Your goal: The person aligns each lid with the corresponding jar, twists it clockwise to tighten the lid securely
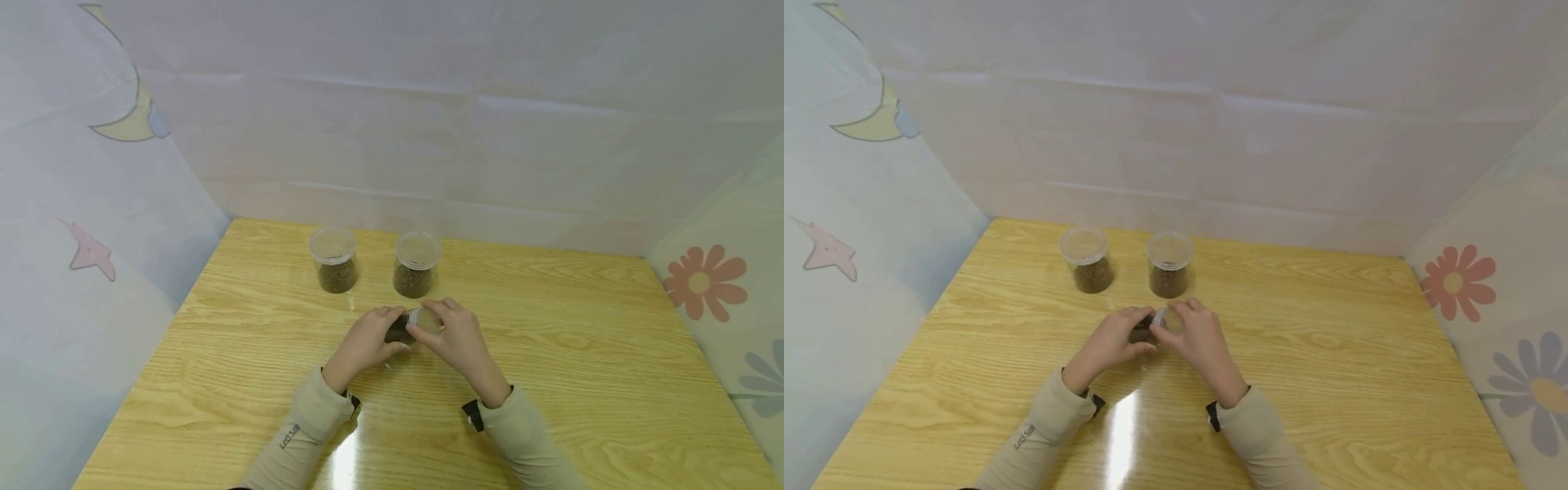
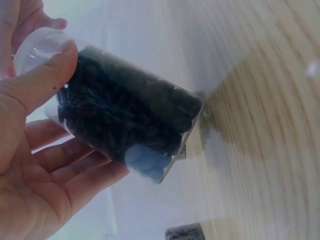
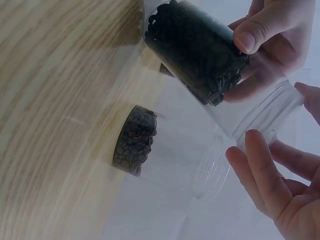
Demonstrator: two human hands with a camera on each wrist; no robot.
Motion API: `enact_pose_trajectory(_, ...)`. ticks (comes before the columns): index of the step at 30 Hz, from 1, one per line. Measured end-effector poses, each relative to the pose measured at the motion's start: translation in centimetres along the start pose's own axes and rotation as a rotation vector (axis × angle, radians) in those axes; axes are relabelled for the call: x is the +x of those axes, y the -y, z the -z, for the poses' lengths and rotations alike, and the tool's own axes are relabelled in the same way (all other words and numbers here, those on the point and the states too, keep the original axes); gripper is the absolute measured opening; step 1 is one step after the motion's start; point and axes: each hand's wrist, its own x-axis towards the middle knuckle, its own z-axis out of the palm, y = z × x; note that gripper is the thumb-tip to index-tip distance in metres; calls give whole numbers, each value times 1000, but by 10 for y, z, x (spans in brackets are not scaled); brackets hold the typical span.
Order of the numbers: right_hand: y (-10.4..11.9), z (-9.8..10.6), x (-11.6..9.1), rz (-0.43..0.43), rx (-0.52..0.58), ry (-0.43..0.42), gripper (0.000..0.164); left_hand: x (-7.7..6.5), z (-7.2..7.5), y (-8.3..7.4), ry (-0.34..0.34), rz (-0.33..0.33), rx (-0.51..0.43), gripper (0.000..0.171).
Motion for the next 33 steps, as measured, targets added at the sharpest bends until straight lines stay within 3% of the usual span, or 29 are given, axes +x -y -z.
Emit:
enact_pose_trajectory(6, 4, -1, 2, -54, -23, -15, 42, 0, -1, 0, 0, 8, 1, 62)
enact_pose_trajectory(13, 4, -1, 2, -33, -44, -12, 43, -2, -2, 1, -15, -4, 0, 63)
enact_pose_trajectory(23, 6, 9, -1, -30, -3, 107, 58, -1, -2, 4, -16, -20, -6, 59)
enact_pose_trajectory(28, 3, 12, 0, 44, 27, 178, 60, -1, -2, 4, 3, 7, 5, 64)
enact_pose_trajectory(33, -2, 11, 0, 146, 22, 163, 54, -1, -2, 4, 1, 8, 1, 65)
